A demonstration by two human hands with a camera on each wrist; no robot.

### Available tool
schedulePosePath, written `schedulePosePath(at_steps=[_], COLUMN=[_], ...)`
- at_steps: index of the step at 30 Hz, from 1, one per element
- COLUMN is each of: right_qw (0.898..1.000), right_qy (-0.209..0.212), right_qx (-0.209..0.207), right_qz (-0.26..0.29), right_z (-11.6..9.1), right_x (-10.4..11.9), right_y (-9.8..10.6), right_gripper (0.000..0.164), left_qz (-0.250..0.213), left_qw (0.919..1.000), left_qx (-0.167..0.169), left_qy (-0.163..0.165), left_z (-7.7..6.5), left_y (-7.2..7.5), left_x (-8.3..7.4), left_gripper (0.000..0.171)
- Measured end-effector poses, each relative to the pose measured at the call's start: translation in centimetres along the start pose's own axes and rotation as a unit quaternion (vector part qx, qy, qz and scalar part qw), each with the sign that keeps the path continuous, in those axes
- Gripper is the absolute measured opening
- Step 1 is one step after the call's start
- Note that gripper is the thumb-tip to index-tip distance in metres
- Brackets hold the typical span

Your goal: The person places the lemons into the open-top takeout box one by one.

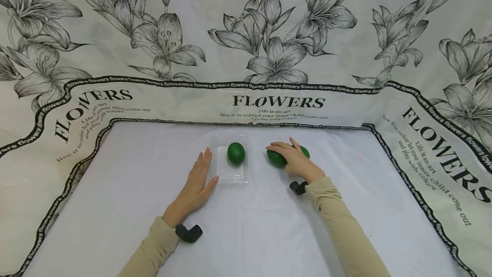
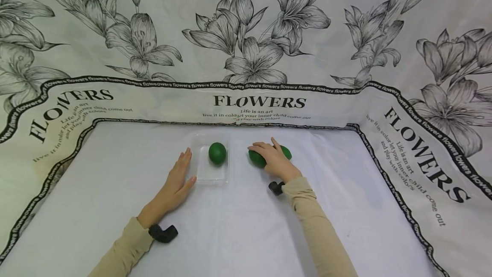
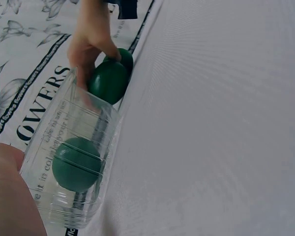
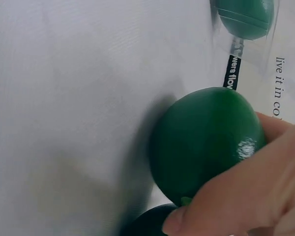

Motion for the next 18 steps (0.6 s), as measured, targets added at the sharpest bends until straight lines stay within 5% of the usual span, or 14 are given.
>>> schedulePosePath(at_steps=[18], right_qw=[0.998], right_qy=[-0.001], right_qx=[0.056], right_qz=[-0.012], right_z=[0.6], right_x=[3.0], right_y=[0.4], right_gripper=[0.077], left_qz=[-0.003], left_qw=[1.0], left_qx=[-0.005], left_qy=[-0.003], left_z=[0.0], left_y=[0.0], left_x=[0.1], left_gripper=[0.073])
Point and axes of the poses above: each hand's wrist, its own z-axis towards the middle knuckle, its own y-axis out of the back of the hand, x = y × z, the point moved 6 cm from there along z, towards the middle knuckle, and after that the axes turned 7 degrees about -z, right-handed, at the moved point
